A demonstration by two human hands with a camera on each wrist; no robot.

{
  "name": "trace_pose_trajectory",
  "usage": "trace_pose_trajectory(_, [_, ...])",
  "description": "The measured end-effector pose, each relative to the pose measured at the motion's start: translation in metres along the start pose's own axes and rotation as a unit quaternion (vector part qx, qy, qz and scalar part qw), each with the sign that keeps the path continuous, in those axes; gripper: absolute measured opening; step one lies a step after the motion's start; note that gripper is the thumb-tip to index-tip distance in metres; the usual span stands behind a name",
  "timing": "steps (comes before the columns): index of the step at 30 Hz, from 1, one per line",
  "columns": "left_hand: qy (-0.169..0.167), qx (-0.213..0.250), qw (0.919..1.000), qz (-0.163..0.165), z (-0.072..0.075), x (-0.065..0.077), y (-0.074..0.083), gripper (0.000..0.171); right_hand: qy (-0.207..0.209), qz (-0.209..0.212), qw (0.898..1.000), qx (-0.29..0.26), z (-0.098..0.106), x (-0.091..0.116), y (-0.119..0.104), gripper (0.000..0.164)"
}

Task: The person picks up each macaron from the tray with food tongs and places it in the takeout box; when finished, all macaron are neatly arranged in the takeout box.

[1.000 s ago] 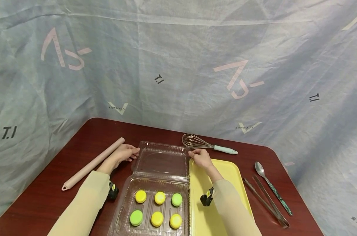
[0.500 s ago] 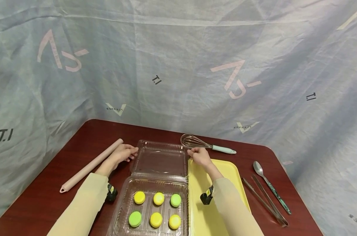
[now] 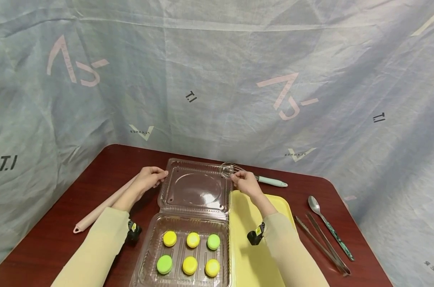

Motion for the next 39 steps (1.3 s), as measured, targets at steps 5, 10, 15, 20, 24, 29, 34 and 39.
trace_pose_trajectory(5, [0.012, -0.009, 0.9998, -0.015, 0.003, 0.005, 0.013, 0.027, 0.001, 0.021, 1.0, -0.017, 0.007, 0.004, -0.012, 0.021])
trace_pose_trajectory(10, [0.021, -0.036, 0.9986, -0.033, 0.007, 0.014, 0.025, 0.031, -0.008, 0.04, 0.998, -0.041, 0.014, 0.011, -0.025, 0.022])
trace_pose_trajectory(15, [0.034, -0.057, 0.9953, -0.071, 0.011, 0.021, 0.035, 0.032, -0.013, 0.06, 0.997, -0.046, 0.02, 0.02, -0.037, 0.021])
trace_pose_trajectory(20, [0.03, -0.035, 0.9927, -0.111, 0.014, 0.03, 0.045, 0.027, -0.021, 0.084, 0.995, -0.053, 0.026, 0.032, -0.048, 0.021])
trace_pose_trajectory(24, [0.015, -0.032, 0.9913, -0.126, 0.017, 0.04, 0.052, 0.024, -0.034, 0.116, 0.991, -0.051, 0.03, 0.044, -0.054, 0.022])
trace_pose_trajectory(29, [0.0, -0.046, 0.9884, -0.145, 0.02, 0.056, 0.057, 0.02, -0.052, 0.162, 0.983, -0.062, 0.032, 0.063, -0.056, 0.027])
trace_pose_trajectory(34, [-0.015, -0.022, 0.9846, -0.173, 0.018, 0.075, 0.061, 0.019, -0.071, 0.2, 0.973, -0.095, 0.029, 0.083, -0.054, 0.031])
trace_pose_trajectory(39, [-0.031, 0.002, 0.9773, -0.21, 0.014, 0.096, 0.059, 0.018, -0.089, 0.238, 0.958, -0.13, 0.024, 0.102, -0.047, 0.024])
Point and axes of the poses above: each hand's wrist, its own x-axis away from the middle knuckle, its own z-axis out of the back of the hand, y = z × x, the point moved 4 cm from there along -x, towards the middle knuckle, and after that the axes turned 8 degrees about -y, right-handed, at the moved point
